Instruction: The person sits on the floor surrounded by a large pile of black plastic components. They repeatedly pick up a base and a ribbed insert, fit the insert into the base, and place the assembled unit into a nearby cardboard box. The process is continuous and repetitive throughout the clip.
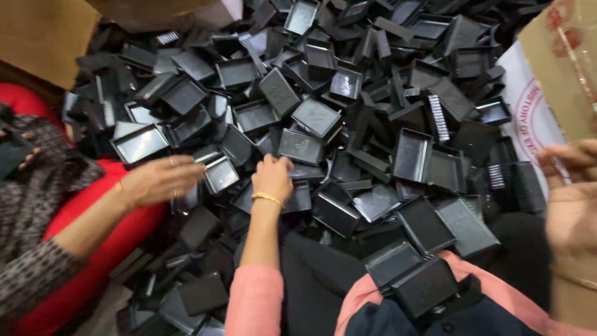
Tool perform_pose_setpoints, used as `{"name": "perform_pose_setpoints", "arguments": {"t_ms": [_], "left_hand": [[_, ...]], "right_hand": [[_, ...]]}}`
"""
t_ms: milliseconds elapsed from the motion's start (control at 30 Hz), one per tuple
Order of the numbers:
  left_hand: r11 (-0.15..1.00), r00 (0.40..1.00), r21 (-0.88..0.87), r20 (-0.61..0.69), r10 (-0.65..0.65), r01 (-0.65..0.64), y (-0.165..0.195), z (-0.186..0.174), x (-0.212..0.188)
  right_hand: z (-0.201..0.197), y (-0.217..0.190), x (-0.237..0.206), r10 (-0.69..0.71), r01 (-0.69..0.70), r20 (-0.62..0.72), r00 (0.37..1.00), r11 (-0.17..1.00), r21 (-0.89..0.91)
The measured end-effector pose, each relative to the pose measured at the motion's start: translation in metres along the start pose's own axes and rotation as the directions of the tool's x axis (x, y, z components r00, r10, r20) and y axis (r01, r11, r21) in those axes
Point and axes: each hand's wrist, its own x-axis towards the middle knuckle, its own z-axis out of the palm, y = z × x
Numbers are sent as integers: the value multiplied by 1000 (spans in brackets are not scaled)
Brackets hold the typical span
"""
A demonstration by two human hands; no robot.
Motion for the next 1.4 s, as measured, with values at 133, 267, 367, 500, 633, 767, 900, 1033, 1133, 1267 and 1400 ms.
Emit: {"name": "perform_pose_setpoints", "arguments": {"t_ms": [133,267,367,500,633,767,900,1033,1133,1267,1400], "left_hand": [[971,997,227,-9,-81,81,5,41,10],[972,995,229,-94,-22,43,17,56,7],[988,991,151,-129,23,-3,11,47,7],[990,963,-140,-269,-22,-17,5,26,1],[755,954,-656,-239,-180,-22,39,28,-33],[224,999,-975,0,-54,12,91,41,-73],[-497,986,-851,135,102,168,110,44,-97],[-546,973,-808,141,185,221,110,36,-103],[-551,976,-810,115,186,200,118,35,-103],[-613,978,-763,146,148,207,121,39,-99],[-559,986,-812,137,99,169,121,47,-102]], "right_hand": [[82,34,-32,210,106,306,928,639,-762],[158,116,-56,-81,645,709,701,496,-581],[149,141,-56,49,629,685,727,353,-693],[106,112,-53,131,334,492,861,584,-740],[54,57,-53,513,-466,284,810,857,-220],[49,55,-73,475,-517,326,818,854,53],[76,70,-97,158,24,407,900,913,-407],[102,55,-108,253,93,430,867,766,-636],[120,39,-108,246,183,371,895,556,-811],[129,22,-111,272,-12,317,909,775,-632],[134,23,-130,269,42,346,899,733,-679]]}}
